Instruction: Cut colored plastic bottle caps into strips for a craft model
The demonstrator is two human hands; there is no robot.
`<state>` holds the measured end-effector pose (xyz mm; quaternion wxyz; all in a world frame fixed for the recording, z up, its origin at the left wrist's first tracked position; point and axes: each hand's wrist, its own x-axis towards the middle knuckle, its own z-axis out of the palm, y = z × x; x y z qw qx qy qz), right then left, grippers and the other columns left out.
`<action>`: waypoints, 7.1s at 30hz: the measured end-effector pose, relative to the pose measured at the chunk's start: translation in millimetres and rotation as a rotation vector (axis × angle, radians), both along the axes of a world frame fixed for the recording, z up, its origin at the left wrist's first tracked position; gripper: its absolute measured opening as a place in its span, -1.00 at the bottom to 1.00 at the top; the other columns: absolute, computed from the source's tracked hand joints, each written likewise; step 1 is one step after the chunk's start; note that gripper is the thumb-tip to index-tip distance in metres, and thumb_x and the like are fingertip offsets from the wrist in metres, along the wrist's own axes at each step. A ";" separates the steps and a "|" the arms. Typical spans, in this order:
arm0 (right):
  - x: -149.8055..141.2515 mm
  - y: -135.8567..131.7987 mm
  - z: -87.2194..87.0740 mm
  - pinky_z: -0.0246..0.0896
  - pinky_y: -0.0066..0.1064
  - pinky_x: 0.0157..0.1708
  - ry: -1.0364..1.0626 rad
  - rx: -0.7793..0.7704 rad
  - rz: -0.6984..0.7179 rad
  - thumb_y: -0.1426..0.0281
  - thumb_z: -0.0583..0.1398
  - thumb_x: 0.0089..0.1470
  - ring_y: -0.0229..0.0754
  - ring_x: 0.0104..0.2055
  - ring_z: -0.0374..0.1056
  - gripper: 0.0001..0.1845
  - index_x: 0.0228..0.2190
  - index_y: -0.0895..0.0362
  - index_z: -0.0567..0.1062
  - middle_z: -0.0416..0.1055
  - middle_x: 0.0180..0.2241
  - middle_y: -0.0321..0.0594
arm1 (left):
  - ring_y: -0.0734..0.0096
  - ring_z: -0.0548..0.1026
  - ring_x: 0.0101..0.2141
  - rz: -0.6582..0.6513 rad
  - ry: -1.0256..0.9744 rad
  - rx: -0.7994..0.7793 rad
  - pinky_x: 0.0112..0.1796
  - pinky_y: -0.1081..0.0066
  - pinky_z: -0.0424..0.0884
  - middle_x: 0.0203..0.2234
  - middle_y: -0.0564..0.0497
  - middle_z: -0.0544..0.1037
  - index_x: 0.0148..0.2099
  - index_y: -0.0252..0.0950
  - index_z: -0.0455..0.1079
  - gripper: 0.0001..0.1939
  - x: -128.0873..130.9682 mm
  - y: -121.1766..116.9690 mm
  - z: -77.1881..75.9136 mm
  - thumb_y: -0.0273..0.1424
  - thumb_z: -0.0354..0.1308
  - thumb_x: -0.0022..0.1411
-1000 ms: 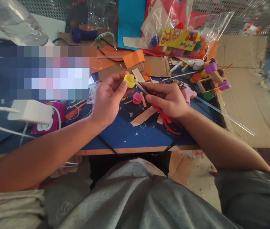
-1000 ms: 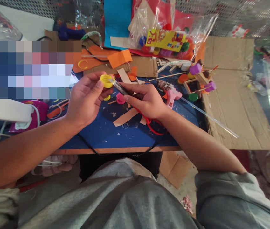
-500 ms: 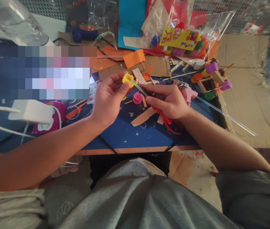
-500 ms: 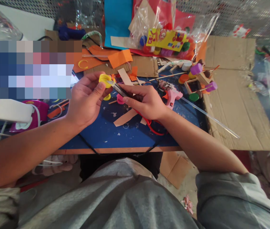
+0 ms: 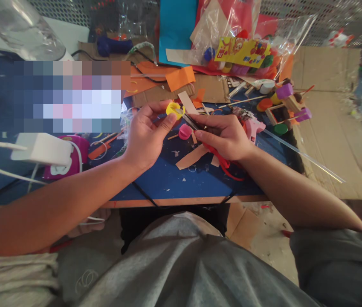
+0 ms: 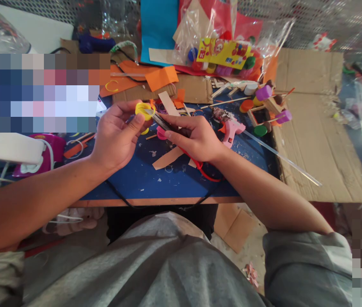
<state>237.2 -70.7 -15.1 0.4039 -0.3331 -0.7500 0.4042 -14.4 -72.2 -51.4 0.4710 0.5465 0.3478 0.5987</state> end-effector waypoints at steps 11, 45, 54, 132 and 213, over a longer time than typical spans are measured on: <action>-0.9 1.5 0.2 0.70 -0.06 0.28 -0.011 0.006 -0.006 -0.02 0.52 0.31 0.14 0.20 0.75 -0.37 0.27 0.01 0.79 0.82 0.10 -0.14 | 0.25 0.78 0.13 0.019 0.072 0.029 0.10 0.22 0.82 0.11 -0.04 0.78 0.15 -0.05 0.53 -0.42 0.6 1.5 -0.9 0.19 0.53 0.36; -6.1 -1.9 2.0 0.69 -0.18 0.18 -0.019 -0.021 -0.002 0.01 0.49 0.33 0.07 0.10 0.75 -0.36 0.29 0.07 0.77 0.82 0.08 -0.16 | 0.23 0.77 0.10 0.064 0.011 0.045 0.15 0.18 0.81 0.10 0.00 0.75 0.08 -0.04 0.56 -0.42 2.4 0.2 0.5 0.08 0.68 0.22; -2.6 5.2 -0.5 0.64 -0.08 0.34 0.056 -0.041 -0.028 0.14 0.52 0.31 0.12 0.22 0.74 -0.50 0.20 0.05 0.83 0.82 0.12 -0.13 | 0.11 0.76 0.18 0.029 0.057 0.029 0.17 0.04 0.83 0.12 -0.06 0.72 0.16 -0.04 0.51 -0.45 -0.6 -1.2 4.9 0.14 0.53 0.38; -6.2 0.1 6.4 0.70 -0.18 0.18 0.053 -0.129 -0.009 0.11 0.54 0.26 0.06 0.10 0.75 -0.42 0.23 0.08 0.81 0.82 0.02 -0.15 | 0.14 0.76 0.19 0.024 0.055 -0.012 0.09 0.11 0.83 0.14 -0.01 0.77 0.12 0.01 0.51 -0.40 -0.9 3.0 9.2 0.22 0.56 0.29; -12.4 -5.2 1.4 0.71 -0.24 0.05 0.011 -0.078 -0.038 0.02 0.50 0.31 -0.01 -0.02 0.73 -0.34 0.28 0.11 0.77 0.82 0.07 -0.14 | 0.23 0.77 0.16 0.052 -0.026 -0.138 0.24 0.18 0.74 0.13 -0.01 0.80 0.03 -0.08 0.62 -0.50 10.5 -2.1 7.6 0.01 0.69 0.23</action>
